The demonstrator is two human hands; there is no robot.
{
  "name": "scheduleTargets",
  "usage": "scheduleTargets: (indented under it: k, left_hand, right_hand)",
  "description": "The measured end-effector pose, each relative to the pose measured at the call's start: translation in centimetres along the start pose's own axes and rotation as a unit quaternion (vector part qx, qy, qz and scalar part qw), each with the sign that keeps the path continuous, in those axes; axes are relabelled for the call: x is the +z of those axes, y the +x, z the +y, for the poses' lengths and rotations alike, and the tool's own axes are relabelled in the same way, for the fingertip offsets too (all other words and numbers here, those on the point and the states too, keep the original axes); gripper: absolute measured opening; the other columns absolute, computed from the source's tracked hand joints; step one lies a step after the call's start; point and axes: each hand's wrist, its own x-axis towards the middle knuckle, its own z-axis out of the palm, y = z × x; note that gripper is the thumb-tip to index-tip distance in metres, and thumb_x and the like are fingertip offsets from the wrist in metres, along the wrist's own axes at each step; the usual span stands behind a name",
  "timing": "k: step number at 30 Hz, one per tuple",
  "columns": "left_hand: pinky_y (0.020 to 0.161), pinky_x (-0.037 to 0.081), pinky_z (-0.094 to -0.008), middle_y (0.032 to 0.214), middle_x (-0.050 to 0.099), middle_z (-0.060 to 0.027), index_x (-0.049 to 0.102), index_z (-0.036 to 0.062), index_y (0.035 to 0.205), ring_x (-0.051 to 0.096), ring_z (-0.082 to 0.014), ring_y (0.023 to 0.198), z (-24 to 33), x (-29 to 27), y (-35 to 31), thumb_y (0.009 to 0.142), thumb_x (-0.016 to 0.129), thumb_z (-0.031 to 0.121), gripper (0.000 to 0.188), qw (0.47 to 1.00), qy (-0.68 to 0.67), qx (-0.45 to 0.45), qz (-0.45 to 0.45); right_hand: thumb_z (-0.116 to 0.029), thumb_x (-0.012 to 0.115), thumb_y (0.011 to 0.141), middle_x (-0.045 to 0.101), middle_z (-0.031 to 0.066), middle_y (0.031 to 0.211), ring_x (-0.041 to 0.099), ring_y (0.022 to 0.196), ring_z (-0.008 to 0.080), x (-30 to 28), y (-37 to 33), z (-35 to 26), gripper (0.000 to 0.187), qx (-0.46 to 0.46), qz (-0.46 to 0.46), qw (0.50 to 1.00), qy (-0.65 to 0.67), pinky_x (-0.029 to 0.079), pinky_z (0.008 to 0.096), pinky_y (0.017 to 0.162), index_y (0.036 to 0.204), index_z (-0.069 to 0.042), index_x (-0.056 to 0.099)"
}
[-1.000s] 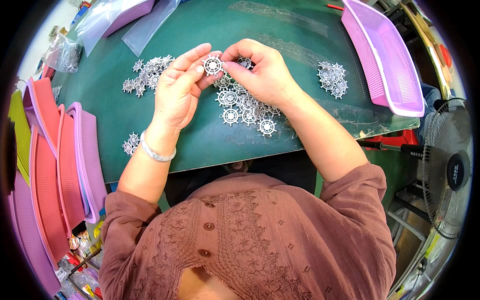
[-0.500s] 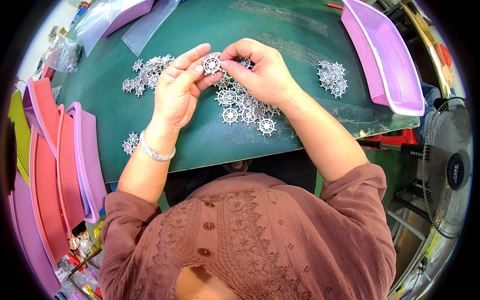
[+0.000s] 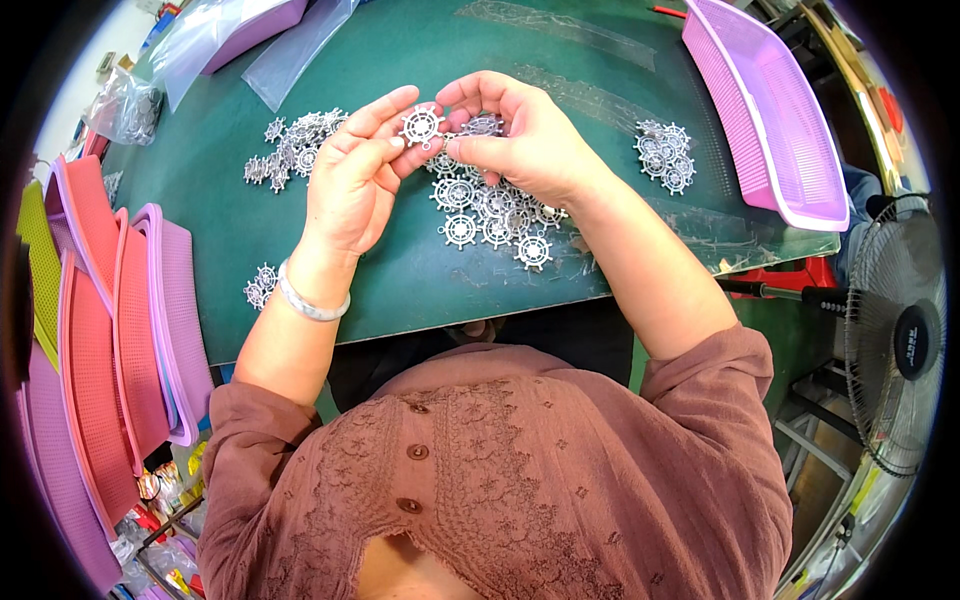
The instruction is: The person sits at a green workbench and repeatedly picks up small silver ship-wheel-shaped metal pieces. They hold each piece between their fingers, rotate it, and place it back on the table. The person handles the pieces one at a time without using any tools.
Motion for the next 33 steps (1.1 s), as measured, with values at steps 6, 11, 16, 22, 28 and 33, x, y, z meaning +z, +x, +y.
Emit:
scheduleTargets:
  k: [6, 11, 16, 22, 28, 33]
  left_hand:
    - [0.084, 0.048, -0.0314, 0.105, 0.054, -0.0169, 0.043, -0.0084, 0.115, 0.056, -0.0225, 0.094, 0.07, -0.22, 0.05, 0.08, 0.041, -0.007, 0.036, 1.0, -0.013, -0.016, -0.005]
    - [0.084, 0.048, -0.0308, 0.105, 0.054, -0.017, 0.044, -0.0076, 0.115, 0.056, -0.0217, 0.094, 0.1, -0.2, 0.03, 0.081, 0.042, -0.007, 0.034, 0.999, -0.029, -0.043, -0.002]
    - [0.083, 0.048, -0.0285, 0.105, 0.055, -0.0151, 0.046, -0.0046, 0.114, 0.056, -0.0185, 0.093, -0.1, -0.4, 0.15, 0.082, 0.044, -0.005, 0.032, 0.998, -0.017, -0.053, -0.015]
    - [0.081, 0.047, -0.0265, 0.106, 0.056, -0.0123, 0.047, -0.001, 0.115, 0.056, -0.0159, 0.093, -0.24, -0.29, 0.1, 0.083, 0.043, -0.005, 0.033, 0.999, 0.021, -0.045, -0.009]
    - [0.081, 0.047, -0.0264, 0.106, 0.056, -0.0115, 0.048, 0.0, 0.115, 0.056, -0.0152, 0.092, -0.34, -0.3, 0.08, 0.082, 0.042, -0.005, 0.033, 0.998, 0.042, -0.036, -0.004]
    - [0.079, 0.047, -0.0252, 0.104, 0.057, -0.0107, 0.049, 0.0009, 0.115, 0.056, -0.0141, 0.091, -0.55, 0.09, 0.06, 0.083, 0.042, -0.005, 0.034, 0.995, 0.099, 0.016, -0.005]
  right_hand:
    - [-0.007, 0.061, 0.074, 0.058, 0.0027, 0.084, 0.046, 0.054, 0.0027, 0.09, 0.05, 0.06, 0.023, -0.007, 0.011, 0.999, -0.031, 0.039, 0.0155, 0.046, 0.097, -0.001, 0.057]
    - [-0.01, 0.064, 0.075, 0.06, 0.0009, 0.079, 0.047, 0.053, 0.0023, -0.1, 0.09, 0.49, 0.016, -0.019, 0.032, 0.998, -0.059, 0.039, 0.0152, 0.045, 0.088, -0.002, 0.062]
    - [-0.009, 0.064, 0.075, 0.059, 0.0016, 0.08, 0.052, 0.061, 0.0053, 0.08, -0.08, 0.08, 0.01, -0.043, 0.038, 0.993, -0.102, 0.042, 0.0177, 0.052, 0.084, -0.004, 0.064]
    - [-0.004, 0.065, 0.073, 0.057, 0.0053, 0.087, 0.056, 0.081, 0.0127, 0.36, -0.13, -0.05, 0.009, -0.113, 0.023, 0.984, -0.133, 0.044, 0.0241, 0.074, 0.082, -0.003, 0.065]
    - [-0.004, 0.065, 0.074, 0.056, 0.0045, 0.084, 0.056, 0.079, 0.0124, 0.3, -0.08, 0.27, 0.008, -0.136, 0.015, 0.982, -0.133, 0.045, 0.0236, 0.072, 0.082, -0.003, 0.065]
    - [-0.006, 0.067, 0.073, 0.055, 0.0028, 0.082, 0.055, 0.076, 0.0107, 0.33, -0.15, 0.31, 0.009, -0.126, 0.027, 0.982, -0.138, 0.044, 0.0227, 0.068, 0.081, -0.004, 0.065]
